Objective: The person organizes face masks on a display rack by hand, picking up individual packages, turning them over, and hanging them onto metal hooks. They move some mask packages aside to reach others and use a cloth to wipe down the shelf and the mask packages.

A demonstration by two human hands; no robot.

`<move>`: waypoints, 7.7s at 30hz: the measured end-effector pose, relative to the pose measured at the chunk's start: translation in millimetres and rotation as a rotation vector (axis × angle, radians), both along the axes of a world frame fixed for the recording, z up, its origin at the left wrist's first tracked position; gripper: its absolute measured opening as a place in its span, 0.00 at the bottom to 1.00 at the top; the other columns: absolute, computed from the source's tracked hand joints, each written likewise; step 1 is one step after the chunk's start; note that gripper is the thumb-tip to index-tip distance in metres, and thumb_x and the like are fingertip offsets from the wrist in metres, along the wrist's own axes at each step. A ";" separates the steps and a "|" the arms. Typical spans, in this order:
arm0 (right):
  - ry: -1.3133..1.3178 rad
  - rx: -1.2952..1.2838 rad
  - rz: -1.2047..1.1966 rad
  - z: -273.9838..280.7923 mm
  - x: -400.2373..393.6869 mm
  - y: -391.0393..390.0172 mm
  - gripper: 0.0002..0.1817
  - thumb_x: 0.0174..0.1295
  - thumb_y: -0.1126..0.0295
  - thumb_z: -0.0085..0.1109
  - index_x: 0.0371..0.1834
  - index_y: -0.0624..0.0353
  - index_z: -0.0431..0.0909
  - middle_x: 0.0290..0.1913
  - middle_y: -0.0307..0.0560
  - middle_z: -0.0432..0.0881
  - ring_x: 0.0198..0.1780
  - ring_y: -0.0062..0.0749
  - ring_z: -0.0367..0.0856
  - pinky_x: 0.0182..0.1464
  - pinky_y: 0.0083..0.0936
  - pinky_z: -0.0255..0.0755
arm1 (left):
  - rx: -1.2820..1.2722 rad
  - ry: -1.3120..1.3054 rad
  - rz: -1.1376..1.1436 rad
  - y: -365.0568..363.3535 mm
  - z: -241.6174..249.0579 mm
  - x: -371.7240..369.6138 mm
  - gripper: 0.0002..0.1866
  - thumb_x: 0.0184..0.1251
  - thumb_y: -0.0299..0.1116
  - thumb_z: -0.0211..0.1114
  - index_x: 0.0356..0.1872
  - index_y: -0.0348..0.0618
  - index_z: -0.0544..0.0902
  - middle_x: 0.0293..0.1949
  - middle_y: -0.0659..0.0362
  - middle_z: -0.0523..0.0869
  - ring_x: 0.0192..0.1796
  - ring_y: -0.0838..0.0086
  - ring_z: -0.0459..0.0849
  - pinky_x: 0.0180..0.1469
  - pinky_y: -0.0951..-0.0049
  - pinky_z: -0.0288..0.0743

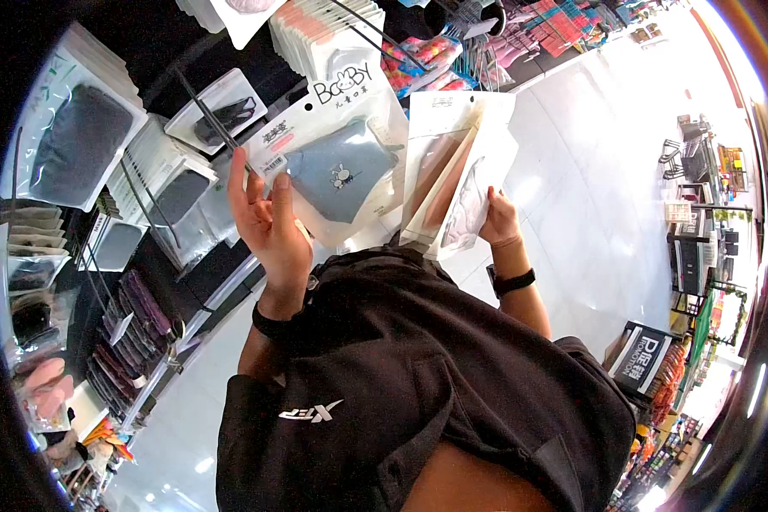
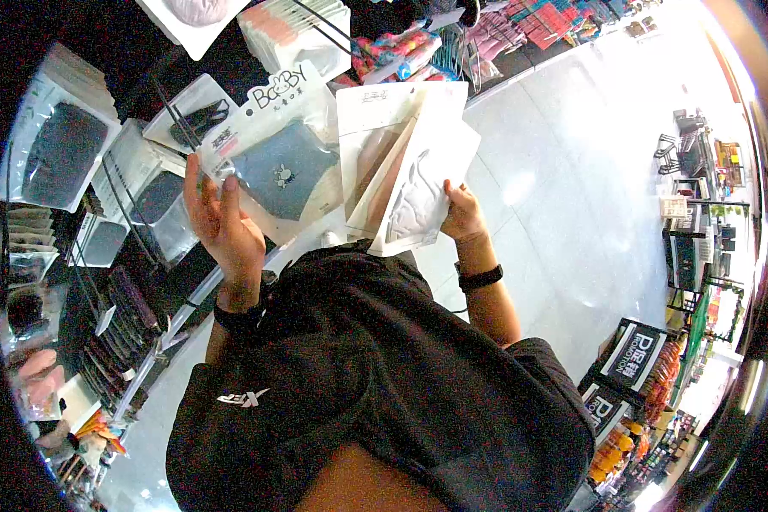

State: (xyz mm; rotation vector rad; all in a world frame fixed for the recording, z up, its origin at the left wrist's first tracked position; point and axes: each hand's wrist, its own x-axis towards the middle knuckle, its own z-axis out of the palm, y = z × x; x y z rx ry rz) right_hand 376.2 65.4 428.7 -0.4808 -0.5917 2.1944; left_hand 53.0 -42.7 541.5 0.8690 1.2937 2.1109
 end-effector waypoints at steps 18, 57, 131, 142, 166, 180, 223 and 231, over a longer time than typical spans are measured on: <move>-0.837 0.797 0.109 120.4 -57.2 -21.3 0.31 0.67 0.64 0.64 0.69 0.65 0.64 0.57 0.46 0.79 0.60 0.29 0.74 0.63 0.31 0.68 | -0.283 -0.326 -0.673 6.7 7.2 21.2 0.36 0.76 0.60 0.47 0.65 0.33 0.70 0.61 0.48 0.78 0.62 0.62 0.78 0.66 0.60 0.69; -0.575 0.620 -0.267 243.1 83.7 97.0 0.27 0.47 0.78 0.77 0.52 0.67 0.77 0.49 0.51 0.86 0.51 0.35 0.84 0.55 0.32 0.79 | 0.107 0.571 -0.492 -96.8 134.9 -33.3 0.14 0.65 0.35 0.66 0.37 0.29 0.84 0.37 0.44 0.86 0.38 0.58 0.86 0.43 0.63 0.80; 0.651 0.690 0.057 400.4 -188.8 106.4 0.42 0.63 0.66 0.62 0.76 0.56 0.47 0.68 0.56 0.66 0.71 0.46 0.65 0.72 0.51 0.61 | 0.626 0.639 0.258 84.2 408.7 -1.0 0.22 0.69 0.30 0.68 0.57 0.37 0.67 0.50 0.55 0.80 0.50 0.76 0.79 0.52 0.75 0.75; 0.648 0.495 -0.110 410.8 -190.5 72.6 0.32 0.61 0.74 0.65 0.67 0.64 0.62 0.58 0.52 0.76 0.59 0.40 0.77 0.59 0.40 0.75 | 0.279 0.913 0.181 78.9 414.9 11.8 0.35 0.62 0.32 0.74 0.64 0.36 0.63 0.50 0.52 0.80 0.52 0.75 0.80 0.54 0.75 0.76; 0.690 0.444 -0.069 405.8 -197.7 59.3 0.30 0.63 0.62 0.55 0.68 0.61 0.64 0.61 0.52 0.76 0.61 0.44 0.76 0.61 0.43 0.72 | 0.027 1.672 0.256 51.7 474.6 24.5 0.21 0.61 0.28 0.70 0.55 0.31 0.81 0.44 0.53 0.81 0.48 0.69 0.81 0.52 0.73 0.73; 0.709 0.446 -0.088 402.1 -203.5 51.4 0.31 0.61 0.58 0.56 0.66 0.61 0.67 0.60 0.51 0.76 0.59 0.44 0.76 0.63 0.44 0.69 | -0.196 1.180 -0.198 49.9 495.0 21.2 0.23 0.62 0.22 0.68 0.60 0.33 0.78 0.53 0.54 0.84 0.50 0.76 0.84 0.55 0.77 0.77; 0.776 0.499 -0.006 381.1 -218.9 57.0 0.37 0.61 0.65 0.69 0.70 0.58 0.59 0.65 0.50 0.70 0.68 0.42 0.68 0.70 0.46 0.62 | 0.062 1.335 0.007 39.1 461.9 21.5 0.23 0.59 0.22 0.72 0.56 0.36 0.81 0.45 0.57 0.85 0.48 0.77 0.83 0.55 0.76 0.75; 0.675 0.631 -0.197 375.9 -213.3 63.6 0.34 0.67 0.71 0.61 0.73 0.59 0.55 0.69 0.49 0.67 0.70 0.40 0.66 0.72 0.43 0.59 | -0.042 1.219 -0.062 34.2 470.9 14.3 0.11 0.63 0.21 0.68 0.46 0.34 0.84 0.40 0.59 0.88 0.43 0.79 0.85 0.51 0.77 0.78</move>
